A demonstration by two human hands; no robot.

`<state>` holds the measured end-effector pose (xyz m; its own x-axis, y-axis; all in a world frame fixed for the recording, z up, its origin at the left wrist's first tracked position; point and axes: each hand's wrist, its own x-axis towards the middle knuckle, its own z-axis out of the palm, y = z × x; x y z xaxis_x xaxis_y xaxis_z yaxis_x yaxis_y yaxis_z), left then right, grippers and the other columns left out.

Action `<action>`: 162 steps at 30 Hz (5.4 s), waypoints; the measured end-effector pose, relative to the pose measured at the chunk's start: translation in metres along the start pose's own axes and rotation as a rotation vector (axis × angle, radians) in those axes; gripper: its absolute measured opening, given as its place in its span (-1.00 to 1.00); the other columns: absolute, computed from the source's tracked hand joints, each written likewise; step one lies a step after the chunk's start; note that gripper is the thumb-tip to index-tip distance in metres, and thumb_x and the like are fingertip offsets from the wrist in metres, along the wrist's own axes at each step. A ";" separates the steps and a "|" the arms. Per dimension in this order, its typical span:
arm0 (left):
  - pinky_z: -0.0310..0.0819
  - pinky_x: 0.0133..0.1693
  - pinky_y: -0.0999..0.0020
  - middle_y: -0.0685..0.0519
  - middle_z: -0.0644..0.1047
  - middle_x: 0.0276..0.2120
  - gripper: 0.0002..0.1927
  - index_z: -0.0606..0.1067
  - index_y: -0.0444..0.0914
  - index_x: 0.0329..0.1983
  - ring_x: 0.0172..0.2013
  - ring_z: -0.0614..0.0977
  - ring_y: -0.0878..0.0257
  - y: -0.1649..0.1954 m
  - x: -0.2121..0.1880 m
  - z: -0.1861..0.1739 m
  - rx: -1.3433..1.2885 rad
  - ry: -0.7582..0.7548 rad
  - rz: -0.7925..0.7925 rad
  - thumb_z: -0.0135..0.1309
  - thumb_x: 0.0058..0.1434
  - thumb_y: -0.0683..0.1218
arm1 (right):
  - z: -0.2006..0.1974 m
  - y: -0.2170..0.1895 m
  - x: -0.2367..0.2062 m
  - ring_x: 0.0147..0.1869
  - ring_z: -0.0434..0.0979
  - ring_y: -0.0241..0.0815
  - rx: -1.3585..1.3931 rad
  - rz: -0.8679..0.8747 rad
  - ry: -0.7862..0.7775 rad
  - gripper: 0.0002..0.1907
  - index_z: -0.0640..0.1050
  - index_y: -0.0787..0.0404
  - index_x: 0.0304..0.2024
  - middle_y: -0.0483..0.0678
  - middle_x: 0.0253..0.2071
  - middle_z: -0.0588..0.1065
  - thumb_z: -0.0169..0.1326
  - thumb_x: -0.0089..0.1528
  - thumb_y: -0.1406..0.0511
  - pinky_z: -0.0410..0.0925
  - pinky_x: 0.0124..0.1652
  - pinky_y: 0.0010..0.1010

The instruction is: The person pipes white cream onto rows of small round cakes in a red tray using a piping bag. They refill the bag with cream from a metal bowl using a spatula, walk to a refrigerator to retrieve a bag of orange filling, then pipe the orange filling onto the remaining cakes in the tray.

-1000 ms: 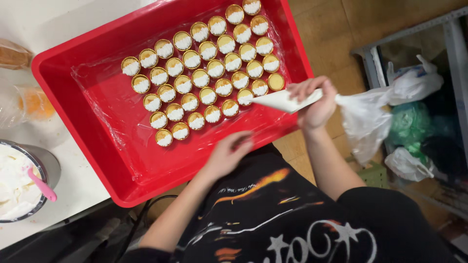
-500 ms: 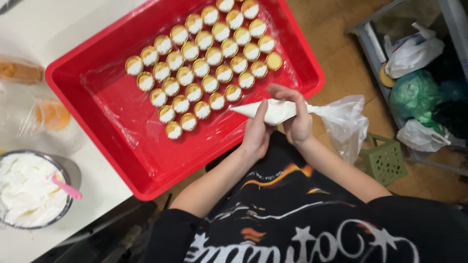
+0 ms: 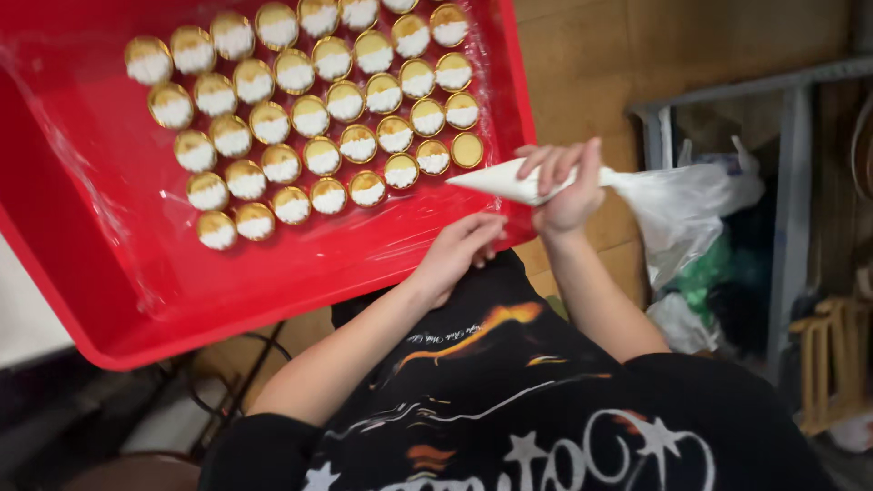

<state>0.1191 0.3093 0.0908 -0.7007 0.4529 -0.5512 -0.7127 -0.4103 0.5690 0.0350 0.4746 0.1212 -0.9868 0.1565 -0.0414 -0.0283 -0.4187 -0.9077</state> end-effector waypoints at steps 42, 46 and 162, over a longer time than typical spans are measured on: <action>0.36 -0.39 0.52 0.09 0.58 -0.32 -0.86 0.57 -0.31 -0.08 -0.46 0.43 0.44 0.073 0.059 -0.071 0.659 0.618 0.544 0.14 0.34 -0.19 | -0.001 0.053 0.154 -0.51 0.39 -0.07 -0.337 -0.210 -0.455 -0.47 0.25 0.22 -0.60 -0.03 -0.66 0.24 -0.28 0.51 0.25 0.40 -0.22 -0.22; 0.36 -0.38 0.51 0.09 0.58 -0.31 -0.86 0.56 -0.31 -0.07 -0.47 0.41 0.43 0.073 0.058 -0.069 0.654 0.615 0.543 0.13 0.34 -0.19 | -0.003 0.048 0.152 -0.53 0.39 -0.08 -0.346 -0.198 -0.446 -0.46 0.24 0.22 -0.61 -0.04 -0.67 0.23 -0.28 0.51 0.25 0.42 -0.24 -0.22; 0.54 -0.21 0.41 0.04 0.58 -0.05 -0.53 0.42 -0.27 0.20 -0.24 0.57 0.30 0.079 -0.082 -0.080 0.691 0.338 0.537 0.20 0.26 -0.05 | 0.126 -0.008 0.069 0.08 0.59 0.22 0.220 0.135 -0.013 -0.57 0.41 0.34 -0.24 0.17 -0.21 0.58 -0.37 0.42 0.15 0.38 0.29 0.04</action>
<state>0.1179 0.1766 0.1323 -0.9797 0.0412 -0.1962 -0.1906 0.1126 0.9752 -0.0533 0.3759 0.1778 -0.9859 0.0751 -0.1494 0.0712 -0.6198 -0.7815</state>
